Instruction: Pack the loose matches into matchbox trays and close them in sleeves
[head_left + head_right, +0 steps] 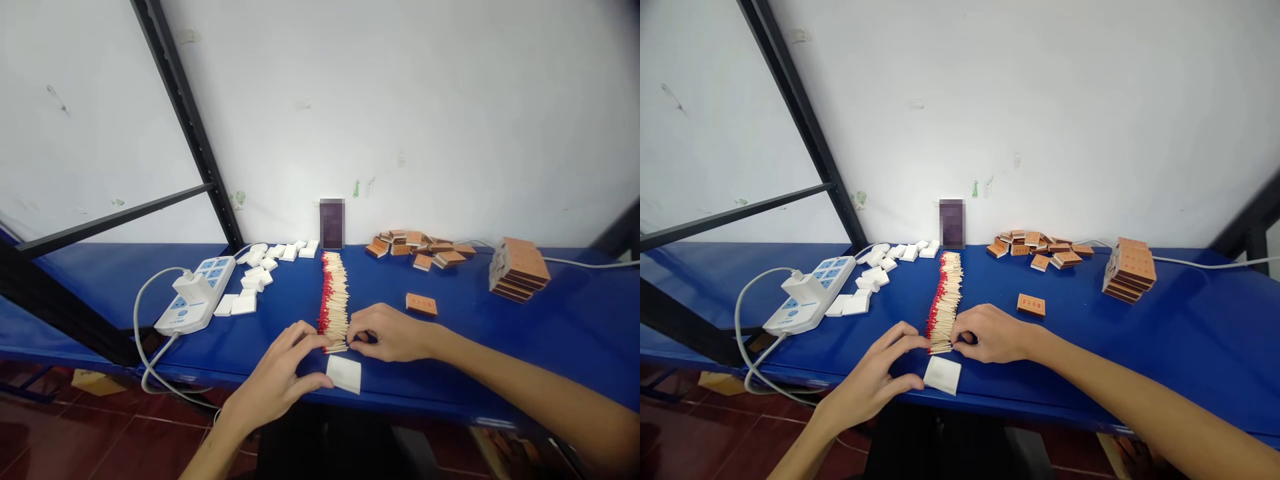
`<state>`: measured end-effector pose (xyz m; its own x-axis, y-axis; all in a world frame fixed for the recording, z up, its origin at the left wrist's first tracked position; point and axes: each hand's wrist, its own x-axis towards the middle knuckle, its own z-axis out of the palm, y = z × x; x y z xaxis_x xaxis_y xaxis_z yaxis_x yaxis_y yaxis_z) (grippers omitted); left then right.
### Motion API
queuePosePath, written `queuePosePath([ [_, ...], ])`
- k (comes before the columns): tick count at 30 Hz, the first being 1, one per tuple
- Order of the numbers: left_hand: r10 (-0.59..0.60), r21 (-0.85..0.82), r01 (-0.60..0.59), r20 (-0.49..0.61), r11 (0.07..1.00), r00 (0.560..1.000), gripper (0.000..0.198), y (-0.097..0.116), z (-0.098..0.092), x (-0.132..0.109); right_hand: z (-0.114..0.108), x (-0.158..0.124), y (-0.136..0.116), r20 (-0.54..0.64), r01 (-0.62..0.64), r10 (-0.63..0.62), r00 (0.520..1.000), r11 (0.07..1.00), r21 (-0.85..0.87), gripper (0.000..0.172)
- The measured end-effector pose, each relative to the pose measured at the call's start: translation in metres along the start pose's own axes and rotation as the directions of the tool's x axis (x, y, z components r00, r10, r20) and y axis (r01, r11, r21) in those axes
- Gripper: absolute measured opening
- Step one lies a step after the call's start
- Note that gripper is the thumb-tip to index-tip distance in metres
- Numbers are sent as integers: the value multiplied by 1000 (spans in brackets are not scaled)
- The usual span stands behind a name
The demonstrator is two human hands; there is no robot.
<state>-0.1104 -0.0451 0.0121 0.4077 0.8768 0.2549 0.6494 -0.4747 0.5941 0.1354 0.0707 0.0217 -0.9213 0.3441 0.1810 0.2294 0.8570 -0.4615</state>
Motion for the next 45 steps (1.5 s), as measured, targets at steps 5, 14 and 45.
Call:
queuePosePath([
  [5, 121, 32, -124, 64, 992, 991, 14, -12, -5, -3, 9, 0, 6, -53, 23, -22, 998, 999, 32, 14],
  [14, 307, 75, -300, -104, 951, 946, 17, -19, 8, -6, 19, -8, 9, -97, 67, -68, 993, 998, -11, 24],
  [45, 77, 272, -70, -15, 960, 997, 34, -12, 21, -7, 30, -3, 16, -296, -22, 17, 955, 1000, -15, 15],
])
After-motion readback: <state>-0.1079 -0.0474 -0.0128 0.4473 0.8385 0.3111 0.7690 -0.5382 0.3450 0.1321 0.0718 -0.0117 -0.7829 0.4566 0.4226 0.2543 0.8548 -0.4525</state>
